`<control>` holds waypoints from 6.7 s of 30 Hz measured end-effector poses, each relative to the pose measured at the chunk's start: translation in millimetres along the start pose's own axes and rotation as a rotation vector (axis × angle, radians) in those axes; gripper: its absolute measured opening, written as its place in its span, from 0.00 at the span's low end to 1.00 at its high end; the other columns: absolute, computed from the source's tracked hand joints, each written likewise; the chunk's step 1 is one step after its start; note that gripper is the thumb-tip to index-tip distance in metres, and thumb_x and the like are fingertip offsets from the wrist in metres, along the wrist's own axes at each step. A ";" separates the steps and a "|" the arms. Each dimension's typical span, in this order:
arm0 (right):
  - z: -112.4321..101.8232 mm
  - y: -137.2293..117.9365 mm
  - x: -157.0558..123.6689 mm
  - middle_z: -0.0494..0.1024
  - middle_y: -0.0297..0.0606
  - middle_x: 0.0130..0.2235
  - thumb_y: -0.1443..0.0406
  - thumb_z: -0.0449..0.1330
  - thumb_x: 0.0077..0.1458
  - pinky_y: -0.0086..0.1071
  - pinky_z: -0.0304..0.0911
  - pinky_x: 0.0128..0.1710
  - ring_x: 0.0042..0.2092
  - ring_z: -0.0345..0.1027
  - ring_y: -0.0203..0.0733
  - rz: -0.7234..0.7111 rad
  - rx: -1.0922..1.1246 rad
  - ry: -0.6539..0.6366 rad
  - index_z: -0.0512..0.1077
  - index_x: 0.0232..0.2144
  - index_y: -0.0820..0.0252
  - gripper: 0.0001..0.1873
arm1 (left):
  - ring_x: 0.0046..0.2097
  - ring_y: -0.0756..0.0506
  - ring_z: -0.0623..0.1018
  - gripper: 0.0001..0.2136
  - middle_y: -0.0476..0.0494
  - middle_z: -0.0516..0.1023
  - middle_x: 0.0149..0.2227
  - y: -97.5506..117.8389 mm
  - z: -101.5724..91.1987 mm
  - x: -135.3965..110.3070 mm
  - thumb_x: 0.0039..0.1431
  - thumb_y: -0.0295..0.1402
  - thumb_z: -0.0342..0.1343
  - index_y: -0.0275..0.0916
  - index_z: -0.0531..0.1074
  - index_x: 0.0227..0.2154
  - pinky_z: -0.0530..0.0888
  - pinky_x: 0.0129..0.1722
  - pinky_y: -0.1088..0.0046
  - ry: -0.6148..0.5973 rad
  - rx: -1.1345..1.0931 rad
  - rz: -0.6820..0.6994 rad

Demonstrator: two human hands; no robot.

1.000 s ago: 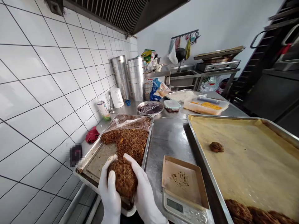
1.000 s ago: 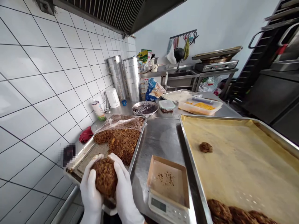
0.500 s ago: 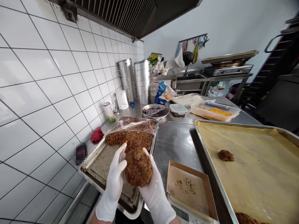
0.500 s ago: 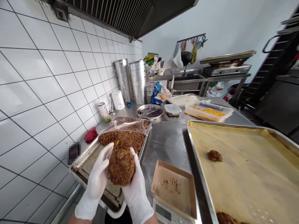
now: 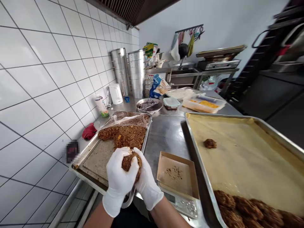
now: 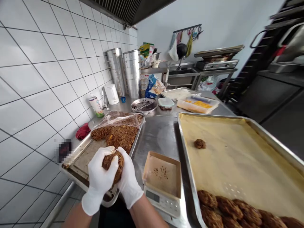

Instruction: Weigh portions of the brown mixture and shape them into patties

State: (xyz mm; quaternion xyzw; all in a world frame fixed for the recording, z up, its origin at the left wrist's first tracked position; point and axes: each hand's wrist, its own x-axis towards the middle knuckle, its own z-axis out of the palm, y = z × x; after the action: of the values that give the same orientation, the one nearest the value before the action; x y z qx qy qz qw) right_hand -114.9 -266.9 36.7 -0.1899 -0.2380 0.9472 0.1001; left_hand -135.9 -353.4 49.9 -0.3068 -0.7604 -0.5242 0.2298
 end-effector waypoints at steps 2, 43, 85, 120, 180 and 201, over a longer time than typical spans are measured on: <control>1.1 -2.3 -0.5 0.85 0.38 0.45 0.53 0.67 0.51 0.44 0.71 0.52 0.50 0.77 0.52 -0.037 0.038 0.020 0.81 0.42 0.54 0.18 | 0.57 0.37 0.76 0.10 0.39 0.79 0.51 -7.0 1.3 -0.7 0.63 0.36 0.57 0.41 0.76 0.44 0.72 0.59 0.55 0.002 -0.163 -0.131; -146.2 -92.0 -189.9 0.84 0.38 0.50 0.52 0.71 0.47 0.42 0.66 0.58 0.55 0.74 0.50 -0.170 0.460 0.124 0.81 0.44 0.52 0.21 | 0.51 0.38 0.79 0.22 0.38 0.77 0.50 133.4 97.6 -112.3 0.53 0.30 0.66 0.43 0.73 0.52 0.76 0.53 0.59 -0.227 -0.460 -0.037; -143.0 -76.9 -198.2 0.84 0.34 0.50 0.58 0.71 0.49 0.40 0.70 0.55 0.55 0.74 0.49 -0.285 0.499 0.206 0.79 0.49 0.48 0.22 | 0.58 0.33 0.74 0.18 0.33 0.74 0.56 156.6 101.9 -142.0 0.61 0.37 0.58 0.41 0.71 0.53 0.71 0.57 0.48 -0.254 -0.199 -0.007; -135.4 -78.8 -192.4 0.85 0.35 0.46 0.55 0.74 0.44 0.42 0.65 0.60 0.57 0.72 0.52 -0.365 0.380 0.229 0.81 0.43 0.49 0.22 | 0.50 0.34 0.78 0.20 0.32 0.77 0.50 142.0 79.1 -110.8 0.60 0.38 0.60 0.40 0.70 0.55 0.76 0.49 0.56 -0.458 0.047 0.368; -156.8 -117.2 -194.5 0.86 0.47 0.44 0.54 0.65 0.57 0.41 0.74 0.50 0.44 0.82 0.49 -0.266 0.644 0.168 0.80 0.45 0.65 0.21 | 0.44 0.41 0.80 0.12 0.40 0.79 0.46 102.6 68.6 -32.5 0.55 0.32 0.61 0.39 0.72 0.42 0.77 0.44 0.63 -0.711 -0.713 -0.747; -178.5 -139.2 -209.4 0.86 0.39 0.45 0.57 0.67 0.54 0.51 0.75 0.49 0.45 0.81 0.53 -0.429 0.691 0.301 0.79 0.46 0.55 0.18 | 0.52 0.40 0.78 0.20 0.37 0.78 0.49 69.1 119.7 -16.4 0.61 0.35 0.56 0.39 0.70 0.55 0.71 0.56 0.56 -0.895 -0.389 -0.232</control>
State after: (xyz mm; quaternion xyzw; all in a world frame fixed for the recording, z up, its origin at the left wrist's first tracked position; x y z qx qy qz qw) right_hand 161.7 -131.2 24.7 -0.2274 0.0761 0.8908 0.3858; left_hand -78.7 -226.8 43.0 -0.4524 -0.7018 -0.4951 -0.2402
